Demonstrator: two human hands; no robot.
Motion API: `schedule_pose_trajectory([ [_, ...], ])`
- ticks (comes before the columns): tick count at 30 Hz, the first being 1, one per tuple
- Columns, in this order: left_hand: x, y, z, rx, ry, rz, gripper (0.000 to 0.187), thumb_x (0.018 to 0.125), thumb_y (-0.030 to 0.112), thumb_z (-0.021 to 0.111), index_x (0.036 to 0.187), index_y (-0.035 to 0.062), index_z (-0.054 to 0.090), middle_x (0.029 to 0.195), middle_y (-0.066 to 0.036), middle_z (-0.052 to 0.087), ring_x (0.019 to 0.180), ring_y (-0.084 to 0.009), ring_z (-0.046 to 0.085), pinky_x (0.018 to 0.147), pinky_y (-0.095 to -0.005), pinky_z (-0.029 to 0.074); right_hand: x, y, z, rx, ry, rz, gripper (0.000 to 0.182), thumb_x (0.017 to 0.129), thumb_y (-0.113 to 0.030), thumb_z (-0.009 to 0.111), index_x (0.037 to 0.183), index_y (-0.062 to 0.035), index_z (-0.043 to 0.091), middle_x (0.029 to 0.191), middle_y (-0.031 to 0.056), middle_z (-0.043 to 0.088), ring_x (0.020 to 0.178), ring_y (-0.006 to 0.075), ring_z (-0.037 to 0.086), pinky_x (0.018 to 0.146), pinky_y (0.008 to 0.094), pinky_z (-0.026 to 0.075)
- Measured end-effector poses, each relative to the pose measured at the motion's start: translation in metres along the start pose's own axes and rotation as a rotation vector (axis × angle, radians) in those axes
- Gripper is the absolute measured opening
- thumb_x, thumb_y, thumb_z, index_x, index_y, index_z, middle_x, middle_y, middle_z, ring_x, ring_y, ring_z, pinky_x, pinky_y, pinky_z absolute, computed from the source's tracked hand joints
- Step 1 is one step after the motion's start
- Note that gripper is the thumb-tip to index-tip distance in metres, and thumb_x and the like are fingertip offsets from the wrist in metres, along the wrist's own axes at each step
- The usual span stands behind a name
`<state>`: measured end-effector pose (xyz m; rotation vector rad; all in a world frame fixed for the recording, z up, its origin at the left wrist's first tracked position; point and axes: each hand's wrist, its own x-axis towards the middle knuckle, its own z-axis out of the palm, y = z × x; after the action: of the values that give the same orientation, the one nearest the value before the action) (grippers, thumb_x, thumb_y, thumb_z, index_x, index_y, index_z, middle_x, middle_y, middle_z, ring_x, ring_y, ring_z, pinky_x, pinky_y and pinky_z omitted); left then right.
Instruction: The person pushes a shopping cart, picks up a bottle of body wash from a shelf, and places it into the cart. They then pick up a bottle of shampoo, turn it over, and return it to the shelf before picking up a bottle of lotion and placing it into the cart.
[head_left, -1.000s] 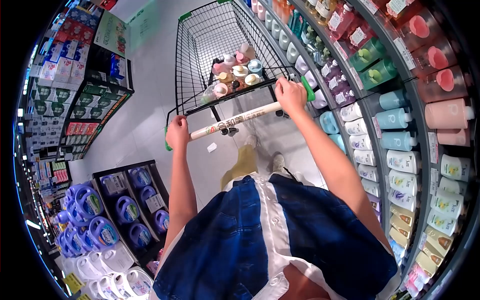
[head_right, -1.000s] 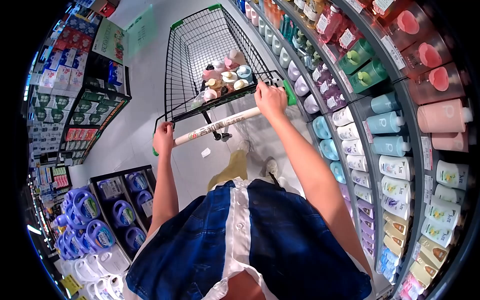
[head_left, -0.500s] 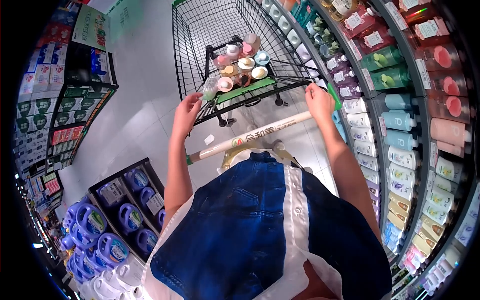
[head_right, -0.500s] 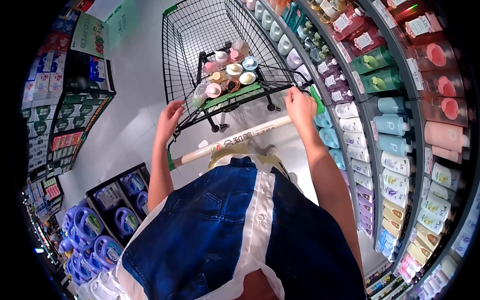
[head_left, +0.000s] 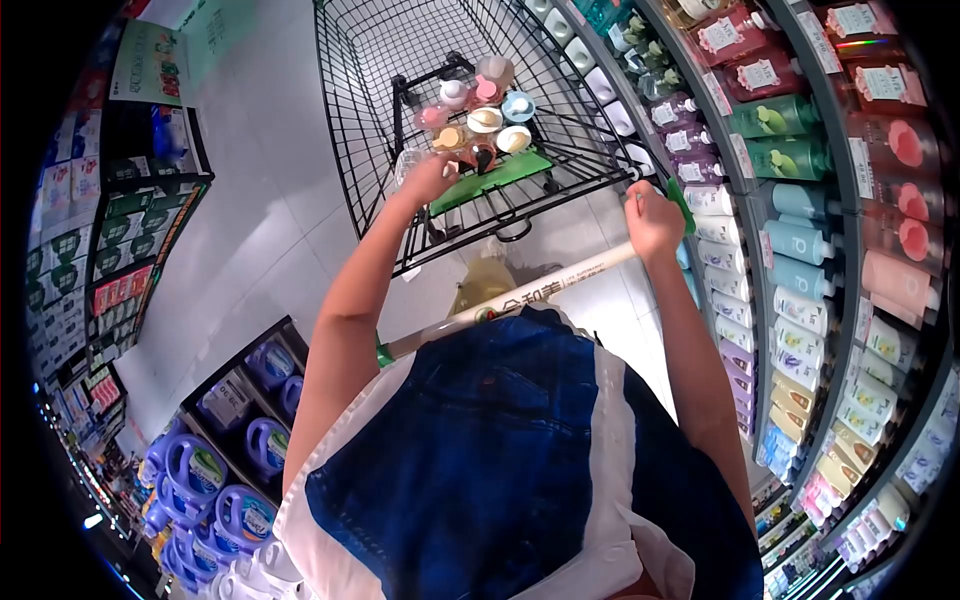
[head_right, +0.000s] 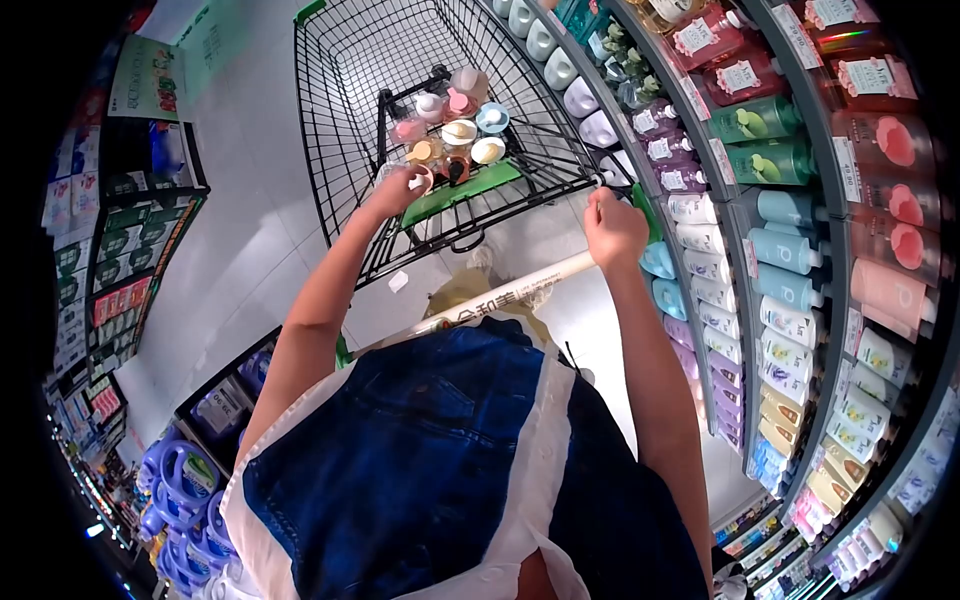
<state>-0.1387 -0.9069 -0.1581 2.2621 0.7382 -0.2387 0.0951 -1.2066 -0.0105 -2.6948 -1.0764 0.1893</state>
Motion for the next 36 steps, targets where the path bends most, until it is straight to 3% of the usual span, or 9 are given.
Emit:
schedule_pose_trajectory([
  [3, 0.027, 0.005, 0.023, -0.035, -0.006, 0.02, 0.042, 0.084, 0.027, 0.063, 0.12, 0.0066, 0.056, 0.111, -0.021, 0.061, 0.1, -0.0361, 0.061, 0.087, -0.0411, 0.049, 0.001, 0.003, 0.003, 0.032, 0.043, -0.019, 0.008, 0.085, -0.02, 0.057, 0.082, -0.0142, 0.063, 0.061, 0.0088, 0.062, 0.06, 0.0315, 0.059, 0.061, 0.0434, 0.045],
  [6, 0.058, 0.008, 0.049, -0.015, -0.057, -0.121, 0.047, 0.084, 0.03, 0.063, 0.124, 0.011, 0.051, 0.121, -0.021, 0.055, 0.106, -0.0372, 0.059, 0.088, -0.0439, 0.049, 0.0, 0.002, 0.001, 0.089, 0.066, -0.033, 0.008, 0.084, -0.02, 0.058, 0.08, -0.0141, 0.062, 0.06, 0.0074, 0.061, 0.059, 0.0298, 0.058, 0.062, 0.0425, 0.044],
  [10, 0.077, 0.022, 0.066, 0.062, 0.077, -0.186, 0.049, 0.085, 0.035, 0.06, 0.126, 0.0118, 0.046, 0.12, -0.021, 0.056, 0.104, -0.0376, 0.06, 0.086, -0.0461, 0.05, 0.0, -0.001, -0.003, 0.097, 0.043, 0.007, 0.004, 0.082, -0.016, 0.06, 0.08, -0.0139, 0.062, 0.059, 0.006, 0.06, 0.058, 0.0287, 0.057, 0.062, 0.0408, 0.043],
  [16, 0.092, 0.007, 0.072, -0.004, 0.031, -0.336, 0.053, 0.087, 0.039, 0.055, 0.131, 0.0135, 0.041, 0.122, -0.02, 0.056, 0.102, -0.0363, 0.061, 0.085, -0.0467, 0.05, 0.001, 0.001, 0.001, 0.079, 0.099, -0.04, 0.001, 0.081, -0.013, 0.061, 0.081, -0.0138, 0.061, 0.06, 0.0045, 0.059, 0.058, 0.0279, 0.056, 0.06, 0.0399, 0.042],
  [19, 0.089, 0.002, 0.081, -0.03, 0.068, -0.35, 0.052, 0.086, 0.041, 0.056, 0.128, 0.0144, 0.042, 0.118, -0.019, 0.059, 0.101, -0.0358, 0.062, 0.084, -0.0472, 0.05, 0.002, 0.001, -0.002, 0.106, 0.133, -0.088, 0.002, 0.081, -0.012, 0.061, 0.08, -0.0138, 0.061, 0.058, 0.0036, 0.057, 0.056, 0.0267, 0.054, 0.059, 0.0393, 0.041],
  [22, 0.088, 0.016, 0.083, 0.114, -0.064, -0.402, 0.05, 0.085, 0.043, 0.057, 0.124, 0.0155, 0.042, 0.114, -0.016, 0.063, 0.101, -0.0349, 0.063, 0.083, -0.0471, 0.05, 0.001, -0.001, -0.004, 0.147, 0.16, -0.107, 0.003, 0.08, -0.011, 0.061, 0.08, -0.0136, 0.061, 0.056, 0.003, 0.055, 0.055, 0.0255, 0.053, 0.059, 0.0382, 0.04],
  [25, 0.096, 0.023, 0.085, 0.212, -0.085, -0.405, 0.063, 0.085, 0.046, 0.056, 0.136, 0.0148, 0.037, 0.108, -0.015, 0.066, 0.098, -0.0319, 0.065, 0.08, -0.0457, 0.05, 0.004, -0.002, -0.007, 0.169, 0.163, -0.11, 0.003, 0.08, -0.01, 0.061, 0.079, -0.0129, 0.061, 0.056, 0.0026, 0.054, 0.055, 0.0248, 0.053, 0.059, 0.0375, 0.04],
  [29, 0.101, 0.031, 0.081, 0.272, -0.075, -0.414, 0.064, 0.084, 0.05, 0.055, 0.137, 0.0183, 0.038, 0.101, -0.013, 0.069, 0.089, -0.0309, 0.067, 0.073, -0.0447, 0.051, 0.005, 0.0, -0.007, 0.175, 0.175, -0.129, 0.003, 0.079, -0.009, 0.061, 0.079, -0.0116, 0.061, 0.055, 0.0025, 0.054, 0.055, 0.0245, 0.053, 0.059, 0.0371, 0.04],
  [36, 0.102, 0.032, 0.088, 0.328, 0.071, -0.321, 0.035, 0.089, 0.039, 0.051, 0.109, 0.0115, 0.043, 0.085, -0.016, 0.068, 0.077, -0.0354, 0.067, 0.065, -0.05, 0.05, 0.01, 0.003, -0.009, 0.216, 0.212, -0.164, 0.005, 0.077, -0.007, 0.062, 0.078, -0.0114, 0.06, 0.053, 0.0023, 0.051, 0.055, 0.0239, 0.052, 0.056, 0.0378, 0.037],
])
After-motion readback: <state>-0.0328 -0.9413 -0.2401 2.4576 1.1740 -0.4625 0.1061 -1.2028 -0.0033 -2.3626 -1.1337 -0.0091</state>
